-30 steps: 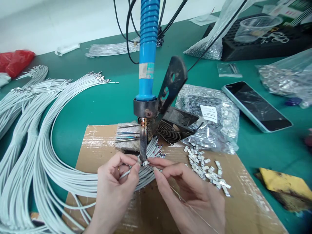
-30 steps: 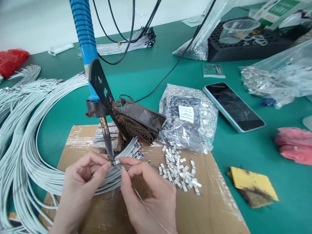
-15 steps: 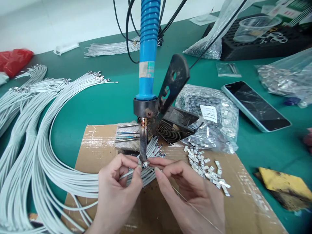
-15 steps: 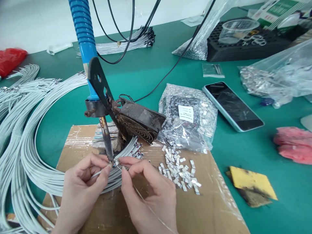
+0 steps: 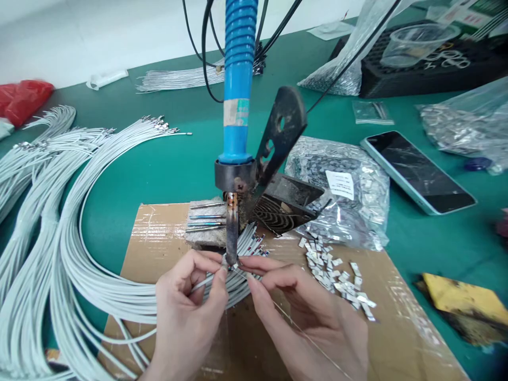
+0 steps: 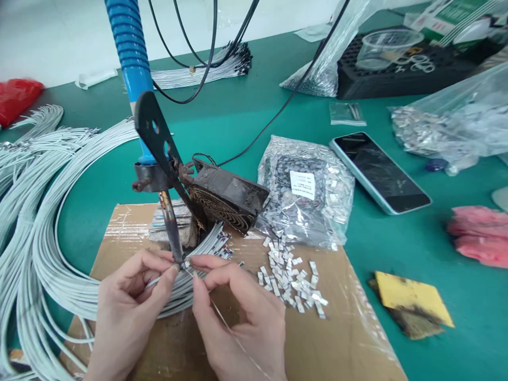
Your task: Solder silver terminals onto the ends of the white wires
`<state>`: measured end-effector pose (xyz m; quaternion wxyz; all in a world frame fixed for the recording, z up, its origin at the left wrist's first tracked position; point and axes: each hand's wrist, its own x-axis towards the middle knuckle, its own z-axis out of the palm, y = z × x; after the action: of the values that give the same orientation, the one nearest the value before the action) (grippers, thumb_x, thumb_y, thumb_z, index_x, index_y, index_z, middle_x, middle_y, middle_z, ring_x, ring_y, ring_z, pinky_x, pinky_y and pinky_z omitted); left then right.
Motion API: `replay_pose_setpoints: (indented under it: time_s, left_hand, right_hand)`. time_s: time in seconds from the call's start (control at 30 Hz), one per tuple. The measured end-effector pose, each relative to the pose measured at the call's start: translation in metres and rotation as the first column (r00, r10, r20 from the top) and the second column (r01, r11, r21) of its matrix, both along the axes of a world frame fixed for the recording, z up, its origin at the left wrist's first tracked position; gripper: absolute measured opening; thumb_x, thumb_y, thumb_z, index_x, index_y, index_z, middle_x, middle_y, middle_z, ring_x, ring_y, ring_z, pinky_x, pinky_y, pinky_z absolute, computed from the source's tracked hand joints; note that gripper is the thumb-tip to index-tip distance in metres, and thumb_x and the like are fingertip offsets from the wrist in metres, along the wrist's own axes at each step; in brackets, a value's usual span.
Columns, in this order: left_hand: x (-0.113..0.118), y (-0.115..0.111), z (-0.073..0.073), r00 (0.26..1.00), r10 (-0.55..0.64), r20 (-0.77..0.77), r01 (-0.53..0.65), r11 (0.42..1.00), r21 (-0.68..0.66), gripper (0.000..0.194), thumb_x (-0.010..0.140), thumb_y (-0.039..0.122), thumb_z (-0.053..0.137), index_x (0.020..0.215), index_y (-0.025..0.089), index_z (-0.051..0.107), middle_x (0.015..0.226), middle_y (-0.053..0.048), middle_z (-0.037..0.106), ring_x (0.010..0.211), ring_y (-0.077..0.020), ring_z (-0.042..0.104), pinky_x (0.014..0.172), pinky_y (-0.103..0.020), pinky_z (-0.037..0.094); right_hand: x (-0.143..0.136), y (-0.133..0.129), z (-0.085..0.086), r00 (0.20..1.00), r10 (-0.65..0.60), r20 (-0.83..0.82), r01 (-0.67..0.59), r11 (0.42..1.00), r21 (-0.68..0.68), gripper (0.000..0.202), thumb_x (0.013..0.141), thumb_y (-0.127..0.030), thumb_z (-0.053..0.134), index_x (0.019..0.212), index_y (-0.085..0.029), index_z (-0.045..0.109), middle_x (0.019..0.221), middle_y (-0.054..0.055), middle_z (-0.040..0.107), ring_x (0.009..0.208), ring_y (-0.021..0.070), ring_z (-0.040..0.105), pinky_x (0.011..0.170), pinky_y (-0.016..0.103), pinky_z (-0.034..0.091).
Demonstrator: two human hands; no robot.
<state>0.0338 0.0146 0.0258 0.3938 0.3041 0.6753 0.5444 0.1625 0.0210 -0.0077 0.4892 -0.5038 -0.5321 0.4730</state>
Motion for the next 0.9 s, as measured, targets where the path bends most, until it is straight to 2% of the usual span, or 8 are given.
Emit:
replay_pose_setpoints:
  time_s: [0.1, 0.23, 0.9]
  left_hand:
    - [-0.0009, 0.0005, 0.0002, 1.000, 0.002, 0.003, -0.002, 1.000, 0.013, 0.013, 0.072, 0.014, 0.078, 0.063, 0.020, 0.070, 0.077, 0.002, 0.076, 0.062, -0.0081, 0.065, 0.055, -0.012, 0.049]
    - [-0.0028, -0.0001, 0.0001, 1.000, -0.012, -0.004, 0.012, 1.000, 0.015, 0.013, 0.073, 0.015, 0.079, 0.064, 0.020, 0.071, 0.077, 0.000, 0.076, 0.062, -0.0087, 0.064, 0.055, -0.013, 0.049]
    - [-0.0030, -0.0009, 0.0002, 1.000, 0.015, 0.009, -0.016, 0.999, 0.042, 0.012, 0.071, 0.014, 0.081, 0.063, 0.020, 0.072, 0.077, 0.001, 0.077, 0.064, -0.0083, 0.067, 0.057, -0.011, 0.051]
  right_hand:
    - [0.0030, 0.0006, -0.0012, 0.999, 0.029, 0.020, -0.029, 0.999, 0.041, 0.016, 0.093, -0.016, 0.072, 0.081, -0.027, 0.069, 0.112, -0.002, 0.083, 0.101, 0.0142, 0.080, 0.088, 0.018, 0.059]
    - [0.0018, -0.0006, -0.0009, 1.000, 0.008, 0.012, -0.009, 0.997, 0.071, 0.017, 0.093, -0.015, 0.072, 0.082, -0.028, 0.069, 0.111, -0.004, 0.083, 0.100, 0.0129, 0.079, 0.092, 0.018, 0.057]
    - [-0.0030, -0.0011, 0.0001, 1.000, -0.016, 0.008, 0.015, 0.996, 0.093, 0.018, 0.091, -0.013, 0.072, 0.082, -0.027, 0.069, 0.109, -0.003, 0.084, 0.099, 0.0136, 0.080, 0.090, 0.020, 0.058]
